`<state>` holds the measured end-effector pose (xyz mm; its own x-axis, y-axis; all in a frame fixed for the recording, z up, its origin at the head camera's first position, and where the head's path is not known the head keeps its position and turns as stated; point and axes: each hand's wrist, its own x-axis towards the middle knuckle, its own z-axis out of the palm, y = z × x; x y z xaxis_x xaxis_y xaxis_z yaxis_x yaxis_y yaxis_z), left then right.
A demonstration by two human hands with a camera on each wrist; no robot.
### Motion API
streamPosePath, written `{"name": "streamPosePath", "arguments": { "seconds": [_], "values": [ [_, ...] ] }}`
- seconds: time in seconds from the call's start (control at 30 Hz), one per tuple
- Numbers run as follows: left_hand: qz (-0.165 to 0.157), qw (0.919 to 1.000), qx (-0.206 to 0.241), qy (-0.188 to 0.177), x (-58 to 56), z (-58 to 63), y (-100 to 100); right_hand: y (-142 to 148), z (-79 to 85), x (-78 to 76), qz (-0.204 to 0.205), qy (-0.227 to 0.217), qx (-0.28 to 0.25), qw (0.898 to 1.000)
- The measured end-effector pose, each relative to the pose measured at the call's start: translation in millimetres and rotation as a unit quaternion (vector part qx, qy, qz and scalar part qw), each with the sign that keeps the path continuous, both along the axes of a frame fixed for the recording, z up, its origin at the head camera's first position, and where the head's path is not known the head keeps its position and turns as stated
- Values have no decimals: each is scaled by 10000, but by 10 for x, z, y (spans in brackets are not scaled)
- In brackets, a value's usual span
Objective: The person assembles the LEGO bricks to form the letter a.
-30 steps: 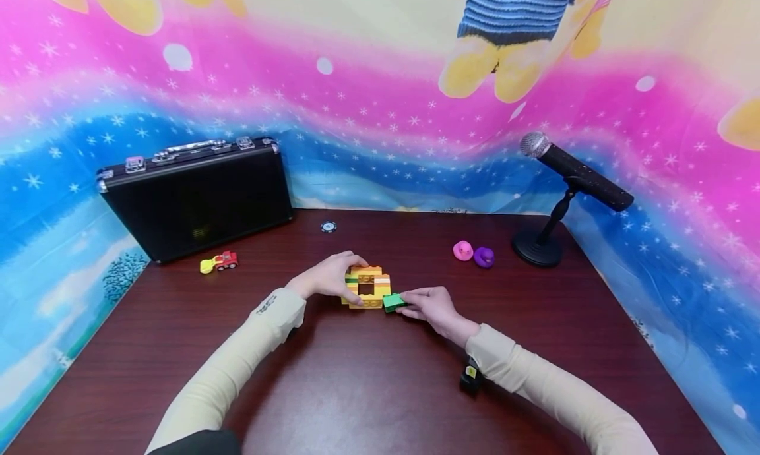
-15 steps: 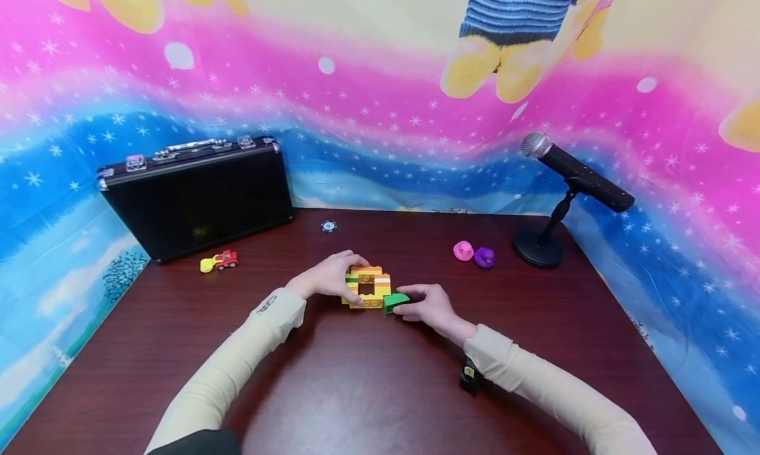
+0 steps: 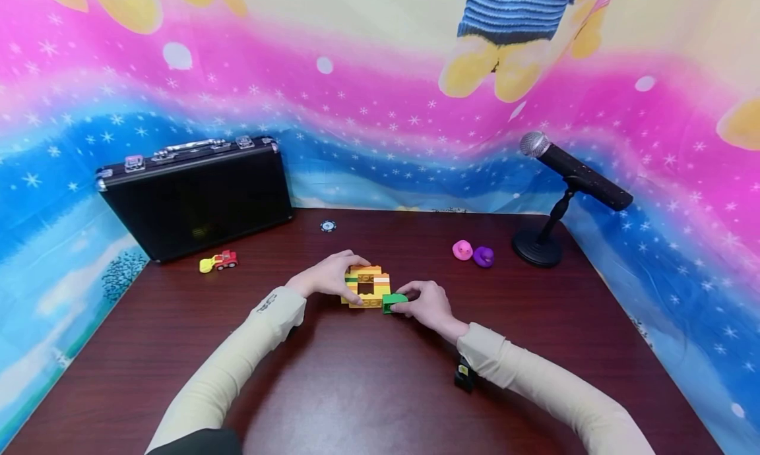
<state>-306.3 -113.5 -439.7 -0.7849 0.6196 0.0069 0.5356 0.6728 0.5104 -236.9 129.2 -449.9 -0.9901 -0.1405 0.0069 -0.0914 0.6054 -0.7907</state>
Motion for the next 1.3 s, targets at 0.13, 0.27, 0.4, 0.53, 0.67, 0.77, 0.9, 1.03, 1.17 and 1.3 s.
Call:
{"name": "streamPosePath", "arguments": {
  "seconds": [0.13,0.27,0.4,0.53,0.67,0.77,0.9,1.03,1.17,1.3],
  "values": [
    [2,10000,27,-72,-1,8,0,11,18,-7,-151,338,883,9954],
    [29,9999,74,-152,-3,8,8,14,11,-16,-77,305,811,9962],
    [-14,9998,113,-171,-13,-1,18,13,-1,-26,8,374,725,9967],
    [-53,9996,185,-219,-29,-8,22,12,-15,-41,89,633,916,9937],
    [-34,9990,264,-347,-38,-12,22,6,-15,-43,87,830,1084,9906],
    [-11,9987,278,-420,-40,-13,25,5,-6,-35,66,873,1128,9897],
    [104,9979,393,-503,-35,-22,25,10,3,-26,39,904,1152,9892],
    [212,9970,506,-553,-24,-34,19,20,2,-29,26,871,1083,9903],
    [240,9980,406,-426,-22,-25,16,20,-3,-39,53,824,1023,9913],
    [210,9991,227,-277,-26,-7,22,11,-1,-47,80,835,1042,9910]
  ]
}}
